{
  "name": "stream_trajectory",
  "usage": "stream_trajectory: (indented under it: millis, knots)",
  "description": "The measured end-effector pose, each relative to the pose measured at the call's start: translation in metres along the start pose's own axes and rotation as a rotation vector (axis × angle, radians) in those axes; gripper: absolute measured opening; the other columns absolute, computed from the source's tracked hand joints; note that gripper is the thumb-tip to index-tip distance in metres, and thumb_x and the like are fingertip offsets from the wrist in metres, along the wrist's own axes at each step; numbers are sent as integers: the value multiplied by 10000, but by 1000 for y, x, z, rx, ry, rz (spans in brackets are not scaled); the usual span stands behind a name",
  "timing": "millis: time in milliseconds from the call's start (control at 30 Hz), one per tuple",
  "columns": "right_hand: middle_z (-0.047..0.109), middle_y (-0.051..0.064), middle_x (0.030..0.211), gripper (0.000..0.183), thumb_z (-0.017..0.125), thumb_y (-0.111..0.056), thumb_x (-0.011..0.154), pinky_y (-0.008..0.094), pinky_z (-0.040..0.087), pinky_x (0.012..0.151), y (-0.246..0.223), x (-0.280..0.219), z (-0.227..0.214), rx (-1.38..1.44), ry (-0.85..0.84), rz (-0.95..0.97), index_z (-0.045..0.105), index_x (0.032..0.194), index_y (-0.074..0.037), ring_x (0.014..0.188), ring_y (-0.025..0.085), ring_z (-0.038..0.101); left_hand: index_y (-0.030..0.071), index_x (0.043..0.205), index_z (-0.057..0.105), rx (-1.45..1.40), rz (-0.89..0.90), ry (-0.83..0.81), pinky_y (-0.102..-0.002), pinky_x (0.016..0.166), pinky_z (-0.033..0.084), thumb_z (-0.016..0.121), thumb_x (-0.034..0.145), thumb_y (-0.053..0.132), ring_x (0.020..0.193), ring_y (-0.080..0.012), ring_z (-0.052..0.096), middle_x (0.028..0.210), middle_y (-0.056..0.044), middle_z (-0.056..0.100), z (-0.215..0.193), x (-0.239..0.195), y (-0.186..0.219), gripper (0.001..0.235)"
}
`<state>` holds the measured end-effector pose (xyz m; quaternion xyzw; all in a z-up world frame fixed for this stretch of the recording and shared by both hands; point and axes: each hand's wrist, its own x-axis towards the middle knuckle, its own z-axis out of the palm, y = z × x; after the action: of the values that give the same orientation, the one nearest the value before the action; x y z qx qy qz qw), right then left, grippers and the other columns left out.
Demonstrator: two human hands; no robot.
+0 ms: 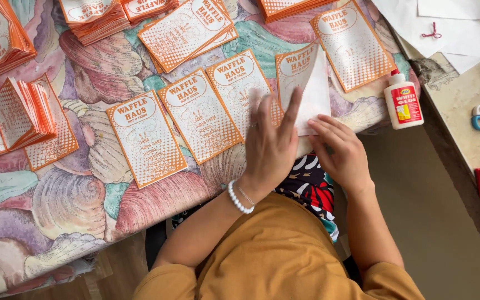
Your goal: Applying glue to the edges of paper bags and folding them to complete the assembly process.
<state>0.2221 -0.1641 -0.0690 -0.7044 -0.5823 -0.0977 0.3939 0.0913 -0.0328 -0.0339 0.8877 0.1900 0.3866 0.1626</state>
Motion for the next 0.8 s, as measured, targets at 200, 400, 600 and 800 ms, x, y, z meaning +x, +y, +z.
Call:
stream_trajectory:
  millis: [200,400,600,800]
  knots:
    - [780,126,1134,182,791,-48,914,464,551,960,17,-3,-1,16,-34,-88,795,1095,-67,1067,378,734,114,1547,521,199,271,-327,-664,1265,122,637,1057,354,1593,-422,29,1720,-181,99,-15,6,-31,557]
    - [741,153,1032,159,748,-44,935,509,537,1008,7,13,-3,-31,-44,-159,741,1086,1,1072,421,714,202,1655,302,-39,285,-368,-673,1199,417,625,1028,85,1581,-445,336,1745,-151,159,9,-3,-21,715]
    - [728,156,972,132,660,79,918,516,563,969,12,7,12,14,-83,-185,737,986,-3,1026,438,716,179,1201,686,117,415,-203,-576,1040,519,713,942,118,1404,-364,521,1552,-122,445,24,21,-18,267]
    - [782,121,1016,266,613,144,907,475,580,956,18,0,-7,22,-70,-143,778,1004,-41,1017,368,751,69,734,604,14,434,-151,-380,759,548,673,885,98,949,-278,673,1010,-66,612,34,18,-35,168]
